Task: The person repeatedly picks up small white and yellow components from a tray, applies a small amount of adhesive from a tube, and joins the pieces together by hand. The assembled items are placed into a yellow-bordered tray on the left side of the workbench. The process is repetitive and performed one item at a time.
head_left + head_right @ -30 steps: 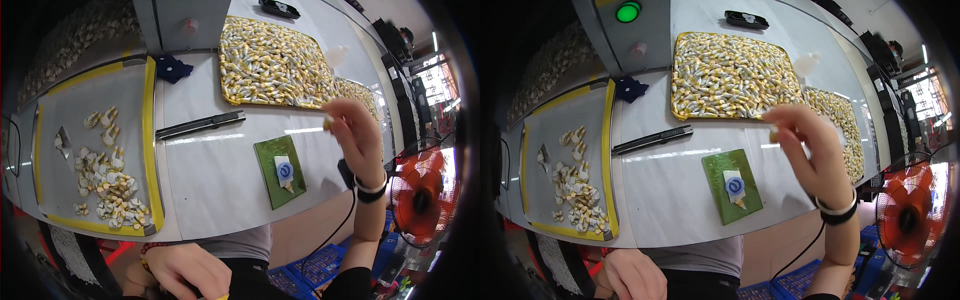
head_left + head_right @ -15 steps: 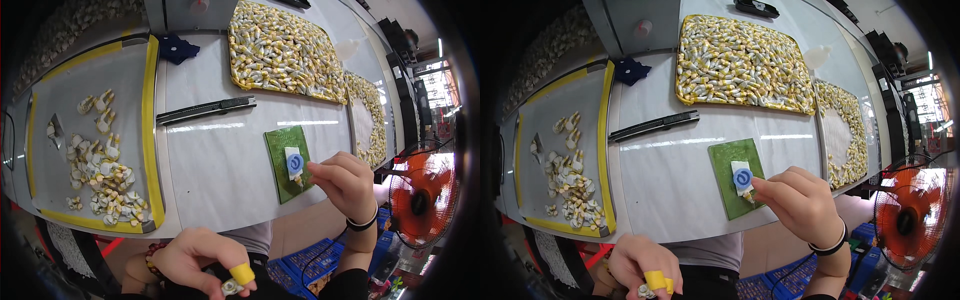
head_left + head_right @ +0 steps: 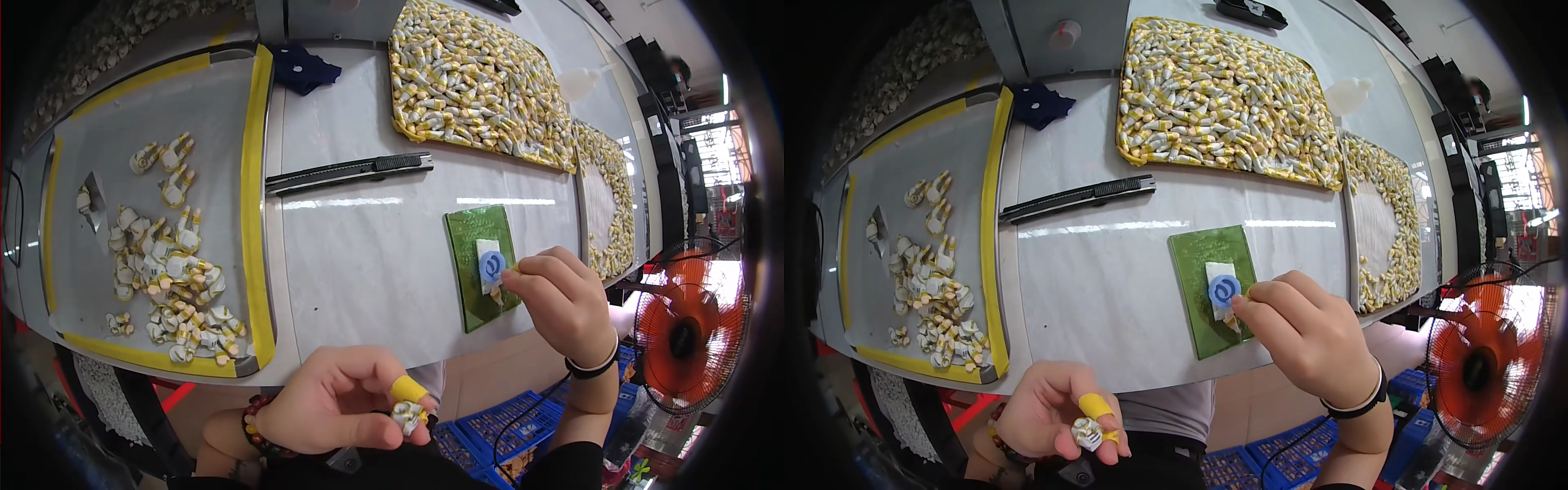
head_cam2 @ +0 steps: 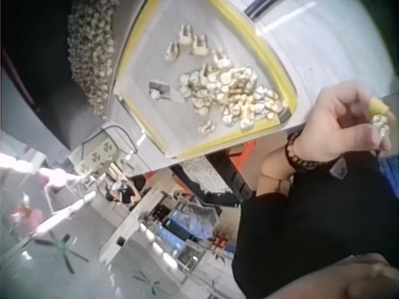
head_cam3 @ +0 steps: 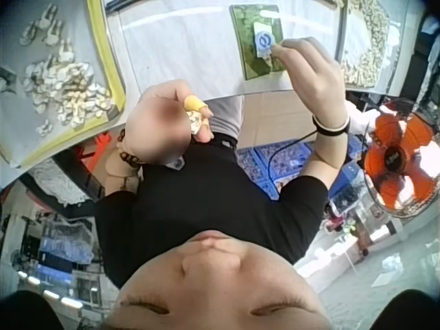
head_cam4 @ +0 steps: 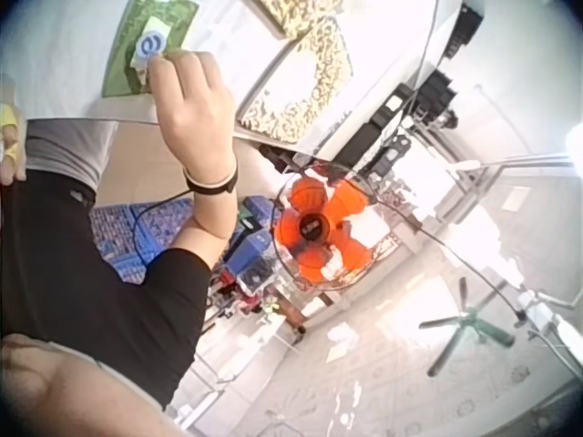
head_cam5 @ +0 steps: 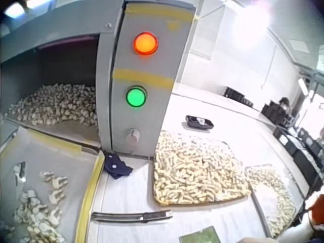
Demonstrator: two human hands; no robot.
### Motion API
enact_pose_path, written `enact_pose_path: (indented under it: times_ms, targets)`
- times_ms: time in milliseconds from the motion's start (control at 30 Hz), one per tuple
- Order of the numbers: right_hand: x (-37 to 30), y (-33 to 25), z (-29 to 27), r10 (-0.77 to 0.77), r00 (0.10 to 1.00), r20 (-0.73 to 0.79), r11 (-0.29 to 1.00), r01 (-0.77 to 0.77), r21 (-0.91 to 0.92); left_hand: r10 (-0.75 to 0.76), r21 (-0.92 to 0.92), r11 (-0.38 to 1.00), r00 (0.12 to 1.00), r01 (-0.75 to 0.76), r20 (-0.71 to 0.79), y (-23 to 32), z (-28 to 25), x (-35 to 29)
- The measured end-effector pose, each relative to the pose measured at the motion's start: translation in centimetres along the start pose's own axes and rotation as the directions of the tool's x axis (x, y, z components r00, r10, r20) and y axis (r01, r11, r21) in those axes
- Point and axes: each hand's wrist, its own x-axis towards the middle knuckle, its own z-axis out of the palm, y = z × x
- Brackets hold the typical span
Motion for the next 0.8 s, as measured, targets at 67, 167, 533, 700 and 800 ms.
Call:
enact_pose_path:
  times_ms: [67, 167, 533, 700, 800]
  targets:
    - [0.1, -0.1, -0.2, -0.002, 1.0, 0.018, 1.0, 0.002, -0.01, -0.006, 0.001, 1.0, 1.0, 0.006, -0.016, 0.0, -0.1, 0.0]
    - [0.3, -0.2, -0.3, 0.001, 1.0, -0.007, 1.0, -0.001, 0.0, -0.011, 0.008, 1.0, 0.999, 0.011, -0.037, -0.2, -0.1, 0.0]
    - [2.1, -5.2, -0.3, 0.087, 0.944, -0.318, 0.698, 0.17, 0.696, -0.123, -0.12, 0.983, 0.983, 0.139, 0.135, -0.3, -0.3, 0.8]
    - [2.8, -5.9, -1.3, 0.068, 0.957, -0.283, 0.713, 0.152, 0.685, -0.148, -0.218, 0.956, 0.963, 0.198, 0.226, -0.8, -0.6, 1.1]
    - [3.3, -5.4, -1.6, -0.048, 0.967, -0.252, 0.751, 0.201, 0.629, -0.196, -0.204, 0.946, 0.947, 0.25, 0.253, -0.6, -0.7, 1.2]
